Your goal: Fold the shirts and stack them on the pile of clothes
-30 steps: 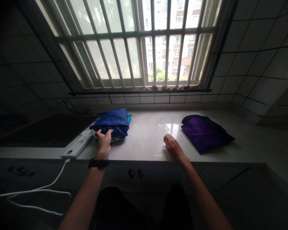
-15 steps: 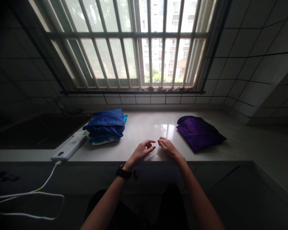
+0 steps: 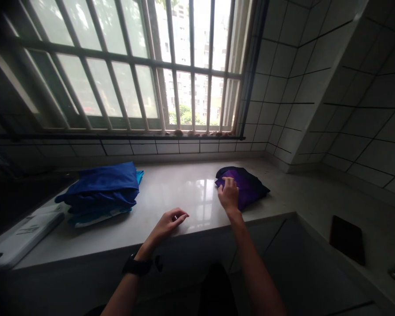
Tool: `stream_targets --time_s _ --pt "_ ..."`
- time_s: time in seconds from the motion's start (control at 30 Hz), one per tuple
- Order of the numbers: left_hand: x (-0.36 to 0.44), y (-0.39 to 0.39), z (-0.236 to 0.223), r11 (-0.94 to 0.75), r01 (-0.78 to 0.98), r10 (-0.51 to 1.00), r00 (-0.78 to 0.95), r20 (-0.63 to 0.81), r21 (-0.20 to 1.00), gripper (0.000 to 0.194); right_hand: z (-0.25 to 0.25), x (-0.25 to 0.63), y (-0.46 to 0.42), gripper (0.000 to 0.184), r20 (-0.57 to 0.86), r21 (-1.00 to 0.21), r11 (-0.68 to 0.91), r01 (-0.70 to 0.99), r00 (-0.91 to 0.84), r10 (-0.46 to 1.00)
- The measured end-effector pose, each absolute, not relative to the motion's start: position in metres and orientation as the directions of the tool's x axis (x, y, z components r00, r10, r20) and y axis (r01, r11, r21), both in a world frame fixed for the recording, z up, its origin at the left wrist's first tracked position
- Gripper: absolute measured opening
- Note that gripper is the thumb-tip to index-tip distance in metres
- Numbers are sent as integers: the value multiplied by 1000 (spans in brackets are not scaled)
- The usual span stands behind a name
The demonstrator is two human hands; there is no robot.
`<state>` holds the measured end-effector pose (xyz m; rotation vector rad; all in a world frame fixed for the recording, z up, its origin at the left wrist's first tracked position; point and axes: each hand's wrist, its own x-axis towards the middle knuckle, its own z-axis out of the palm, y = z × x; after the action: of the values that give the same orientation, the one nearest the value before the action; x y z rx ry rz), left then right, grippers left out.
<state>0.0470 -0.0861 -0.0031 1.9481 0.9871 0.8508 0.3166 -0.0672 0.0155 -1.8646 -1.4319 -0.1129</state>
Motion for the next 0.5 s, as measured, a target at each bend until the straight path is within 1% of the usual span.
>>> stream_targets --time_s 0.07,0.1,0.13,0.17,0.2,0.27,0.37,0.43,0.5 --pt "47 -86 -2 -390 343 861 464 207 854 35 23 346 -63 59 368 -518 -333 788 557 745" --pt "47 -85 -2 -389 342 863 459 209 856 35 25 359 -62 69 304 -512 -421 749 616 727" --pt "47 -85 -2 -388 337 864 457 211 858 36 25 370 -60 76 259 -502 -475 723 650 714" --pt "47 -84 -3 -388 330 863 457 214 860 36 25 379 -58 79 242 -493 -501 711 666 706" --pt "47 -84 -3 -390 324 862 459 217 862 36 25 387 -56 79 246 -489 -508 709 671 699" --pt "47 -84 -4 -393 316 860 459 223 864 36 25 398 -54 71 258 -505 -500 703 676 690" --pt "47 -85 -3 -386 321 864 454 217 865 36 30 403 -52 46 202 -588 -414 695 622 757" --pt "46 -85 -2 -374 321 868 453 206 870 36 37 397 -53 32 238 -653 -282 703 543 805" --pt "46 -86 -1 -362 311 869 455 196 879 36 47 383 -53 27 329 -717 -100 690 461 824"
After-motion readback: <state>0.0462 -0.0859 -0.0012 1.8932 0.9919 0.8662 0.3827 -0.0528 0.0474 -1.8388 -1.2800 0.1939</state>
